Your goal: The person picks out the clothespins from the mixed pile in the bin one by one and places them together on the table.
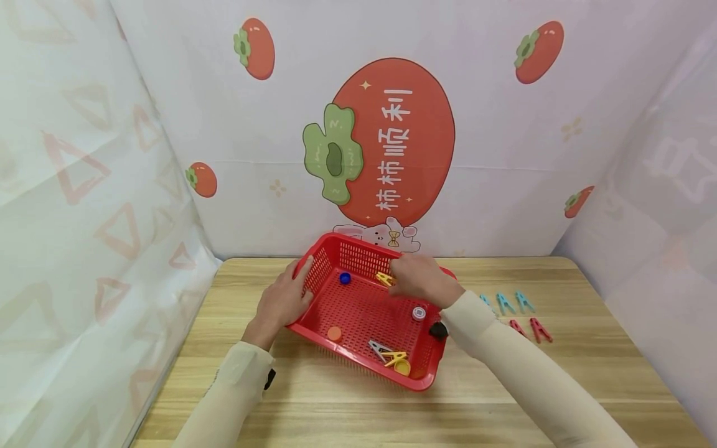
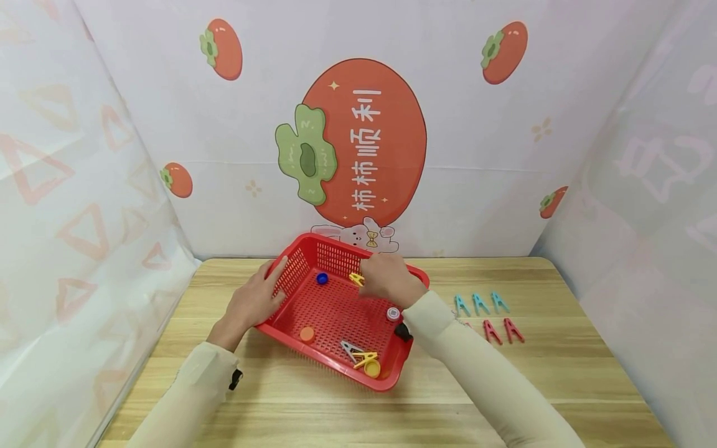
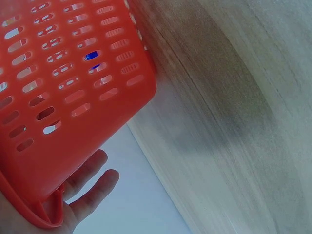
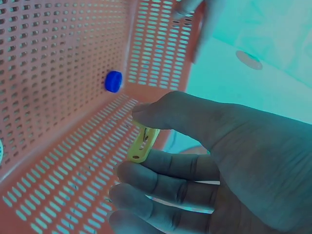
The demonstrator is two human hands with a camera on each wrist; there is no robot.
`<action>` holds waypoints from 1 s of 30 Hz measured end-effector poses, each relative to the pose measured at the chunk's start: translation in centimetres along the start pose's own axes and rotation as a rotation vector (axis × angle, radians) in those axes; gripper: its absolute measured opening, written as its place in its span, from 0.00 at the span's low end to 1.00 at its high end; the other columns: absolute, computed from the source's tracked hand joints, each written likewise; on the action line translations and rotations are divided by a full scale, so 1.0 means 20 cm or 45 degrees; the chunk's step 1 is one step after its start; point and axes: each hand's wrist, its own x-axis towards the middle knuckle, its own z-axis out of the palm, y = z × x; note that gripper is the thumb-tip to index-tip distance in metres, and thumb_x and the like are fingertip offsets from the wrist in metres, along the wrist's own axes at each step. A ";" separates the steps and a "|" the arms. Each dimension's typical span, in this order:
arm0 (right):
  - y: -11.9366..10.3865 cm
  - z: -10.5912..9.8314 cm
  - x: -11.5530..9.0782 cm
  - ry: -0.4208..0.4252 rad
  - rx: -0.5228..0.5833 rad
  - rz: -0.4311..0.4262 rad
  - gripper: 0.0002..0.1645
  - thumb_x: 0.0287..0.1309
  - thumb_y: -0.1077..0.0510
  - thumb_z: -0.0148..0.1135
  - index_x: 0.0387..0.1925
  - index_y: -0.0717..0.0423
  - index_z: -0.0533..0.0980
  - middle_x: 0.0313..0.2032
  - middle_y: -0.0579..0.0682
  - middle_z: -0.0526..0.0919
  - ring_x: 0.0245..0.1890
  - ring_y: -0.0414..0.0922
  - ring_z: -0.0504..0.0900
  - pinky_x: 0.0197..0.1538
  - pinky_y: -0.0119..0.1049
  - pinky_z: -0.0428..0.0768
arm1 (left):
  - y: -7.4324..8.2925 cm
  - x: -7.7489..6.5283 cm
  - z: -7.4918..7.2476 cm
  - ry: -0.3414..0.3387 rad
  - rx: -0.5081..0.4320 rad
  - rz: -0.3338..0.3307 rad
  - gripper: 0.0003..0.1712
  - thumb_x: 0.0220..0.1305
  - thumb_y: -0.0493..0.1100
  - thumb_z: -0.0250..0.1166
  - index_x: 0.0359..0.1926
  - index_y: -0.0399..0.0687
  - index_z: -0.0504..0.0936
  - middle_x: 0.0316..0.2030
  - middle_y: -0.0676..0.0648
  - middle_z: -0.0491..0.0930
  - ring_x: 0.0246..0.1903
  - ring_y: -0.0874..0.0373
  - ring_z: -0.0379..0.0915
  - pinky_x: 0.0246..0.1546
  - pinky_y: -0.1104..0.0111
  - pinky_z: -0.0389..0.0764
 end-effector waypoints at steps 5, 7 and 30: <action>0.07 -0.03 -0.05 0.035 0.107 0.040 0.27 0.60 0.46 0.82 0.54 0.58 0.85 0.41 0.51 0.91 0.33 0.43 0.86 0.44 0.42 0.92 | 0.00 0.00 0.00 0.000 0.002 0.001 0.49 0.76 0.47 0.62 0.90 0.60 0.49 0.83 0.35 0.58 0.64 0.38 0.76 0.56 0.40 0.87; 0.10 -0.04 -0.08 0.037 0.139 0.054 0.28 0.60 0.47 0.81 0.55 0.58 0.85 0.43 0.52 0.92 0.34 0.43 0.87 0.46 0.44 0.93 | 0.00 0.00 0.00 -0.004 0.001 -0.006 0.49 0.76 0.47 0.62 0.90 0.60 0.49 0.83 0.35 0.57 0.64 0.38 0.75 0.56 0.41 0.87; 0.28 -0.05 -0.36 0.120 0.167 0.170 0.16 0.62 0.50 0.78 0.37 0.59 0.84 0.28 0.49 0.85 0.27 0.43 0.78 0.32 0.33 0.82 | 0.02 0.00 -0.01 -0.003 0.005 -0.014 0.49 0.76 0.47 0.63 0.90 0.59 0.49 0.83 0.34 0.57 0.65 0.37 0.75 0.58 0.39 0.86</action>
